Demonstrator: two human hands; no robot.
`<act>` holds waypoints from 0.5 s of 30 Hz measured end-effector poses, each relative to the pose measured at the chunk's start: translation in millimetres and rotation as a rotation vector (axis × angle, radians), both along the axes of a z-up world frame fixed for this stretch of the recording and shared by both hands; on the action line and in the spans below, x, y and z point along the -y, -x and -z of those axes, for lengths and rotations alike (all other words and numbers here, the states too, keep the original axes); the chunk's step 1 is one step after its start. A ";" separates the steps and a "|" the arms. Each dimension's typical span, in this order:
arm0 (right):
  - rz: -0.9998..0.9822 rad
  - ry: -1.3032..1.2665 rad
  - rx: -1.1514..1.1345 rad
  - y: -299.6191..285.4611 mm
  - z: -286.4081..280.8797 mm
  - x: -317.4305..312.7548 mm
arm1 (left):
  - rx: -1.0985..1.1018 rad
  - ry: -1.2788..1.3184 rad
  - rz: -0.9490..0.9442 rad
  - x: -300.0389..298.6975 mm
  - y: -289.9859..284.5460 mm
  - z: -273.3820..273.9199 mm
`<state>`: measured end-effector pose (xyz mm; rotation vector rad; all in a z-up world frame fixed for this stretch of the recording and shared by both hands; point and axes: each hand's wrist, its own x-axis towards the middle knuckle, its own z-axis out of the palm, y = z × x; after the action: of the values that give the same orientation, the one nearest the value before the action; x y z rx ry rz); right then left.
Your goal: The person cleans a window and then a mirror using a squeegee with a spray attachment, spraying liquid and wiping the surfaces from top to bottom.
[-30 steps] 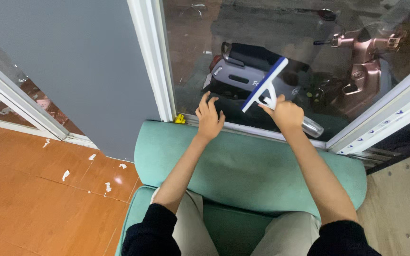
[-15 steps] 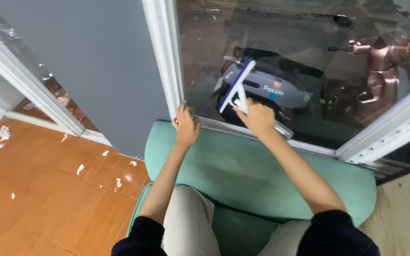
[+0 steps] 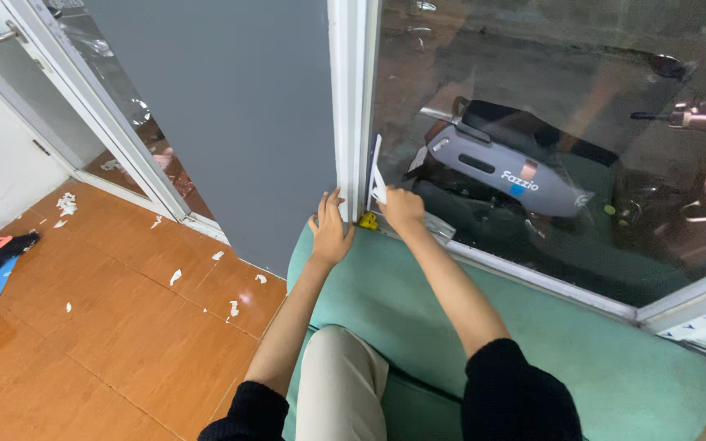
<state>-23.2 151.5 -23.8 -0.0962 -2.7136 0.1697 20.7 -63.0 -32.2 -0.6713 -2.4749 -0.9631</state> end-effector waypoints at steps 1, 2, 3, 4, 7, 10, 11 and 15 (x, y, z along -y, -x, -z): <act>0.009 0.012 0.014 -5.7 -1.6 -4.1 | 0.001 0.000 -0.001 1.6 0.4 1.8; 0.008 0.012 0.015 -11.9 -5.8 -10.3 | 0.015 -0.011 0.007 3.1 0.6 3.6; 0.015 -0.031 0.051 -20.1 -11.1 -20.2 | 0.029 -0.022 0.018 3.3 0.4 5.6; 0.023 -0.074 0.087 -29.2 -16.6 -30.6 | 0.031 -0.022 0.018 3.6 -0.9 8.2; 0.018 -0.122 0.059 -67.6 -26.9 -62.9 | 0.011 -0.057 0.039 0.1 -5.3 14.1; 0.097 -0.179 0.089 -95.6 -28.4 -83.9 | 0.037 -0.086 0.077 -11.5 -15.8 19.0; 0.127 -0.157 0.099 -101.3 -28.0 -87.7 | 0.018 -0.081 0.086 -16.1 -18.3 18.6; 0.172 -0.054 0.007 -122.4 -21.3 -95.6 | -0.095 -0.175 0.122 -39.1 -36.0 21.3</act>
<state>99.2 247.1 -2.5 -0.3139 -2.6982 0.0461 56.7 -23.9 -53.5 -0.7965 -2.2574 -1.1504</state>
